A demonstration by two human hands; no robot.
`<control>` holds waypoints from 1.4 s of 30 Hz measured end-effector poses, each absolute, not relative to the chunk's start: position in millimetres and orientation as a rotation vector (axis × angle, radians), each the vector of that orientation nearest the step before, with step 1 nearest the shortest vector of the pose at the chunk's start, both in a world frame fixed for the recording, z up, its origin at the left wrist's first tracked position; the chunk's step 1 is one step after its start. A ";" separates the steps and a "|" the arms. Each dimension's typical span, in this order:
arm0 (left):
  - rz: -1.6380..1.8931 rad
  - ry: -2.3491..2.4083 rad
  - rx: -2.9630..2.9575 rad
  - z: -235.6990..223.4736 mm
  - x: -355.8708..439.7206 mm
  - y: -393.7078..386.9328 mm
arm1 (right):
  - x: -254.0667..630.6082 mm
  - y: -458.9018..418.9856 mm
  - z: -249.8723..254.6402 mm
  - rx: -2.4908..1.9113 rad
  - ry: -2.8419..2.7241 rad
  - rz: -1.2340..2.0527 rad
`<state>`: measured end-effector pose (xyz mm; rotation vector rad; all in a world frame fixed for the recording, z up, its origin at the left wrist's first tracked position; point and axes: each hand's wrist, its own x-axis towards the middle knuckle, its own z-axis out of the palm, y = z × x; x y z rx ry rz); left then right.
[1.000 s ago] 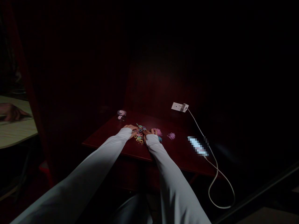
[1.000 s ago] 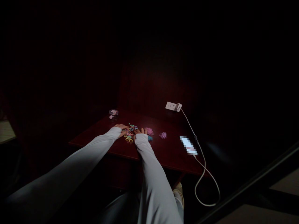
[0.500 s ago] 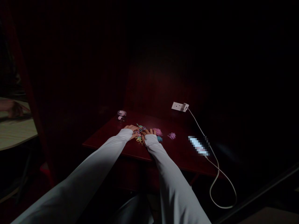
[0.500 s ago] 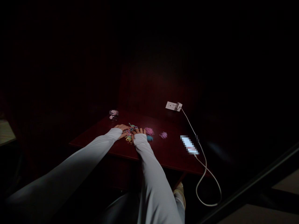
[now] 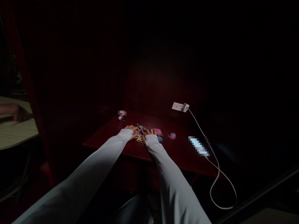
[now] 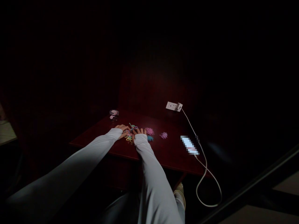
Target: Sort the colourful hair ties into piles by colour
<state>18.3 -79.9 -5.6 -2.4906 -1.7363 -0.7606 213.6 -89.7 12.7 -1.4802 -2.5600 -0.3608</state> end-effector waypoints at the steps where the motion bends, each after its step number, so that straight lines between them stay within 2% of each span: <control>1: -0.764 -1.726 -2.494 -5.8 18.7 -79.9 | 213.7 -90.1 12.9 -1.482 -2.562 -0.361; 18: -0.871 -1.905 -2.336 -9.0 18.7 -78.1 | 211.8 -87.4 11.7 -1.492 -2.573 -0.343; 42: -0.872 -1.793 -2.397 -0.3 21.6 -81.7 | 214.6 -86.5 8.6 -1.429 -2.592 -0.277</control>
